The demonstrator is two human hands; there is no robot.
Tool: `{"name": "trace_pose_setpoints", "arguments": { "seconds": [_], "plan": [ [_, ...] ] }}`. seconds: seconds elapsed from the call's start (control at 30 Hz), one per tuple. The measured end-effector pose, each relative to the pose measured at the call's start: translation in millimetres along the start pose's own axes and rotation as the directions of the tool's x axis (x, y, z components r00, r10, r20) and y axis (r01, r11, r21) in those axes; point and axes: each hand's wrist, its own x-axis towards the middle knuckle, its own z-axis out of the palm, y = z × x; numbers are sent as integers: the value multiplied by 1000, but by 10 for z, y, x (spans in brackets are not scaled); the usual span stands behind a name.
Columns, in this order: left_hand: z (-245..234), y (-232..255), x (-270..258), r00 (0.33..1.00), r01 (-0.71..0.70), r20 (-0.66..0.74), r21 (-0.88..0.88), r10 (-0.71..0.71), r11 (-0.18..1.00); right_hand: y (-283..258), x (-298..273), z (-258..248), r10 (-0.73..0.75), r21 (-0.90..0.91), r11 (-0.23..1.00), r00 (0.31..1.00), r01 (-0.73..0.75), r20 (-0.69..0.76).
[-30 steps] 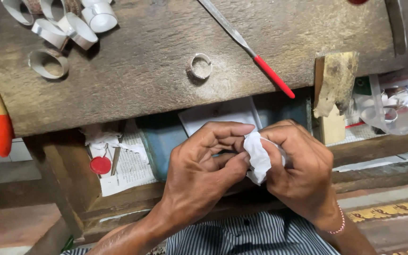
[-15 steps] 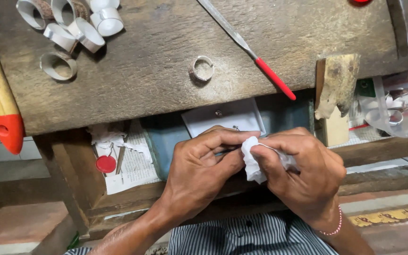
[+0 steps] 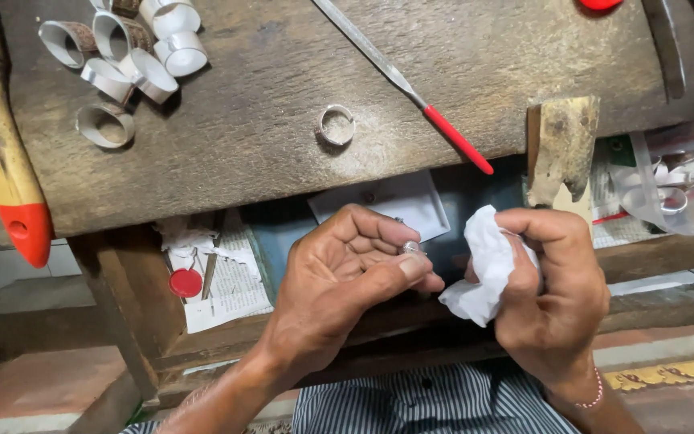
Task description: The person uses a metal file to shape a ring and then wipes it with a tissue to inspect the finish.
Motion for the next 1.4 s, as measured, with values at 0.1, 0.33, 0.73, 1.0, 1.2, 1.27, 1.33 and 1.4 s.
{"name": "trace_pose_setpoints", "arguments": {
  "seconds": [0.1,0.33,0.73,1.0,1.2,1.27,1.33,1.4],
  "plan": [
    [0,-10,16,999,32,11,-34,-32,999,-92,81,-41,-33,217,976,998,21,52],
    [22,-83,59,999,38,17,-81,-37,996,89,91,-72,11,124,992,994,-24,110],
    [40,-42,46,1000,5,16,-56,-5,998,-25,177,-133,-41,198,980,976,-3,215],
    [14,-68,54,1000,30,10,-52,-29,998,147,86,-77,56,687,691,964,-225,259],
    [4,-42,62,1000,7,-20,145,-4,989,84,103,-33,-78,589,807,984,-31,159],
    [8,-61,60,1000,20,-3,121,-19,992,-12,129,8,-112,571,821,980,-1,163],
    [-3,-106,62,999,36,15,96,-37,995,-96,162,38,-144,551,834,975,26,171],
    [-37,-162,68,999,-38,33,49,37,998,-179,213,67,-270,288,931,953,223,136]
  ]
}}
